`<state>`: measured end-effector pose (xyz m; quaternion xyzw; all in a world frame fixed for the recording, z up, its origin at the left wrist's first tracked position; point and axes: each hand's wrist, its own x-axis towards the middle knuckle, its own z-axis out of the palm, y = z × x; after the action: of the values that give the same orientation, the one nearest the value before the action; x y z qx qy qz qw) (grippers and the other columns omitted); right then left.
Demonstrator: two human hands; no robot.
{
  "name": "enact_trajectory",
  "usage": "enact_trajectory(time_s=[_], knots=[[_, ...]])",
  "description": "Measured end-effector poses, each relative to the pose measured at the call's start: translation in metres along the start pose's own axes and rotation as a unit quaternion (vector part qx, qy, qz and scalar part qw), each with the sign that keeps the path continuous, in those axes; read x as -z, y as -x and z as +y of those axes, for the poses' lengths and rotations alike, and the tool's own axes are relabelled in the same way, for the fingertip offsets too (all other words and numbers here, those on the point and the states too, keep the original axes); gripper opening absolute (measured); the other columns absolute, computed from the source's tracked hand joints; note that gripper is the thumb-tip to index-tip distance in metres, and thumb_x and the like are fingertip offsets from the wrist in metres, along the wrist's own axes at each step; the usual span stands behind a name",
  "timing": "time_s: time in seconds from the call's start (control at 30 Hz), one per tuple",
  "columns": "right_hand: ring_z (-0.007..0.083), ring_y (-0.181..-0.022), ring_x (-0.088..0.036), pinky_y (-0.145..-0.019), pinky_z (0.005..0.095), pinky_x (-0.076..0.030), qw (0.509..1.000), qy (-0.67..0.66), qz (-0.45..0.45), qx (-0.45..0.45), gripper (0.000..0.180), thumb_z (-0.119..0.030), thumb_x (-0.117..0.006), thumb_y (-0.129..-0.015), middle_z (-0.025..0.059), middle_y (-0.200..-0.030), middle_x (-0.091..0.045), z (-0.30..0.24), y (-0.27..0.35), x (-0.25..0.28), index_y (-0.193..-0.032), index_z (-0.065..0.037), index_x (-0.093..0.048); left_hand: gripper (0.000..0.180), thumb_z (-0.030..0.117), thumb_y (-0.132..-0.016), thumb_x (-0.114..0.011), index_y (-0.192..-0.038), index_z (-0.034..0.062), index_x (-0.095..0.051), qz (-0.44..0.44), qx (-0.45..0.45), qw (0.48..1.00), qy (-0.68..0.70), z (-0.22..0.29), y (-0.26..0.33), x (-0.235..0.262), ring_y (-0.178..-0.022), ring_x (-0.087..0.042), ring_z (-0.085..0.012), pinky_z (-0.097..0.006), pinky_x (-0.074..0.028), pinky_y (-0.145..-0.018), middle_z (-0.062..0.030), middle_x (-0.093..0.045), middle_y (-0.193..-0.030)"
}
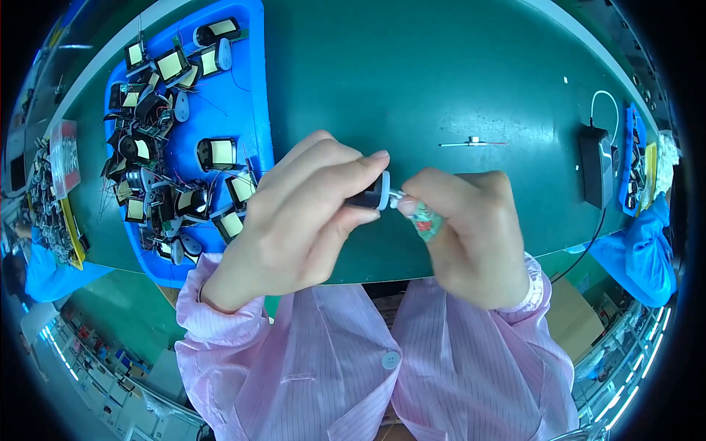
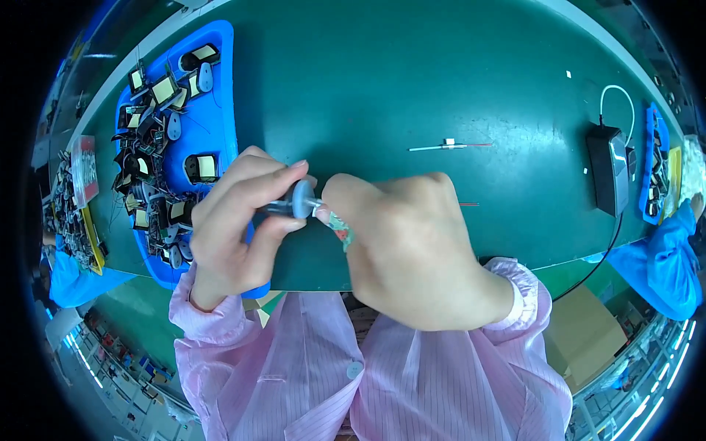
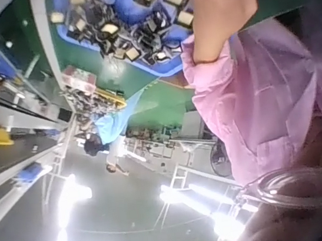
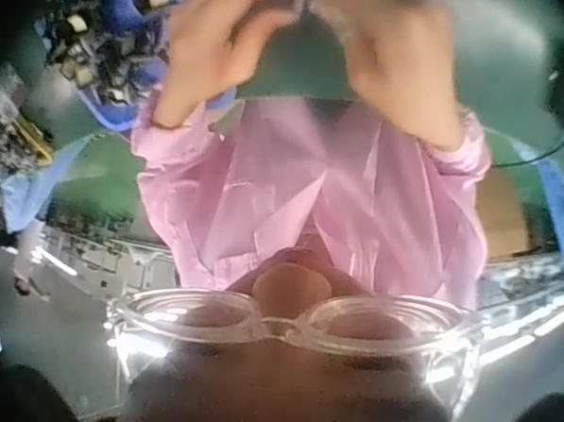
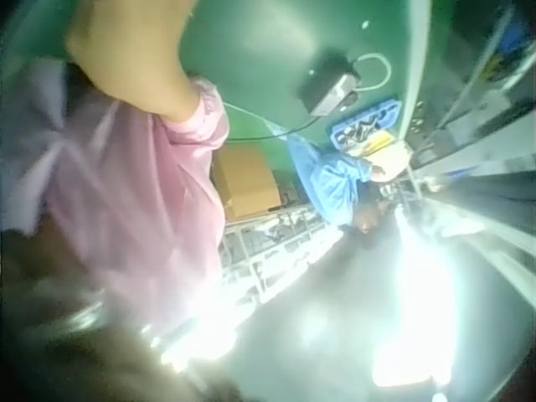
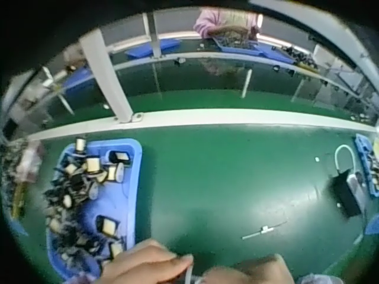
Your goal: The person assembles small electronic components by hand, inserting circuit boards and wire assemblies into electronic housings and connecting connector pins.
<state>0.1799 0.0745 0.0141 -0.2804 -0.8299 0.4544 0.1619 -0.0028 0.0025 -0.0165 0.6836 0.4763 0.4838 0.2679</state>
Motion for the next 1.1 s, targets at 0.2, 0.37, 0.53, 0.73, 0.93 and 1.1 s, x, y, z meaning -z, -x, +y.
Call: enact_trajectory(time_s=[0.2,0.37,0.53,0.73,0.93,1.1], knots=[[0.0341,-0.048,-0.053,-0.045,0.0424,-0.038,0.997,0.044,0.003,0.063,0.027,0.011,-0.053,-0.055,0.0126,-0.053,-0.05,0.011,-0.004,0.002,-0.079,0.0,-0.056,0.034,0.0,-0.075,-0.068,-0.106,-0.0097,-0.061,-0.056,0.06,0.995,0.053,0.001,-0.001,0.009,-0.072,-0.059,-0.0231,-0.03,-0.046,-0.063,-0.0162,-0.062,-0.086],[0.0335,-0.056,-0.057,-0.051,0.0352,-0.042,0.998,0.05,-0.04,0.016,0.03,0.015,-0.048,-0.061,0.0151,-0.066,-0.059,0.005,-0.007,0.004,-0.084,0.001,-0.06,0.033,0.003,-0.076,-0.069,-0.108,-0.0066,-0.063,-0.078,0.115,0.99,0.037,0.001,-0.003,0.014,-0.075,-0.06,-0.0213,-0.028,-0.047,-0.066,-0.0145,-0.063,-0.088],[0.0351,-0.059,-0.055,-0.052,0.0418,-0.04,0.999,-0.005,-0.014,0.049,0.013,0.005,-0.058,-0.07,0.018,-0.068,-0.057,0.004,-0.011,0.006,-0.084,0.003,-0.057,0.034,0.004,-0.078,-0.068,-0.11,-0.0049,-0.063,-0.078,0.156,0.979,0.106,0.004,-0.003,0.022,-0.079,-0.062,-0.0185,-0.027,-0.048,-0.069,-0.0129,-0.063,-0.091],[0.0327,-0.057,-0.053,-0.052,0.0382,-0.04,0.986,-0.144,-0.082,0.015,0.01,-0.003,-0.056,-0.086,0.0157,-0.067,-0.056,0.006,-0.011,0.013,-0.09,0.006,-0.059,0.034,0.004,-0.078,-0.068,-0.111,-0.0023,-0.063,-0.079,0.132,0.987,0.053,0.01,-0.003,0.023,-0.079,-0.062,-0.0193,-0.027,-0.049,-0.07,-0.0126,-0.064,-0.091],[0.0307,-0.059,-0.055,-0.053,0.0373,-0.042,0.995,-0.079,-0.068,0.012,0.015,0.003,-0.057,-0.077,0.016,-0.069,-0.059,0.006,-0.008,0.01,-0.091,0.006,-0.061,0.033,0.002,-0.077,-0.067,-0.11,-0.0019,-0.063,-0.068,0.1,0.992,0.035,0.01,-0.001,0.019,-0.08,-0.063,-0.02,-0.028,-0.049,-0.071,-0.012,-0.064,-0.091],[0.03,-0.059,-0.056,-0.052,0.0384,-0.043,0.987,0.096,0.02,0.125,0.024,0.007,-0.058,-0.061,0.0146,-0.069,-0.059,0.0,-0.008,-0.001,-0.085,0.003,-0.062,0.032,0.0,-0.079,-0.066,-0.111,-0.0025,-0.062,-0.069,0.11,0.99,0.054,0.007,0.002,0.019,-0.08,-0.064,-0.0197,-0.028,-0.05,-0.07,-0.0122,-0.064,-0.09]])
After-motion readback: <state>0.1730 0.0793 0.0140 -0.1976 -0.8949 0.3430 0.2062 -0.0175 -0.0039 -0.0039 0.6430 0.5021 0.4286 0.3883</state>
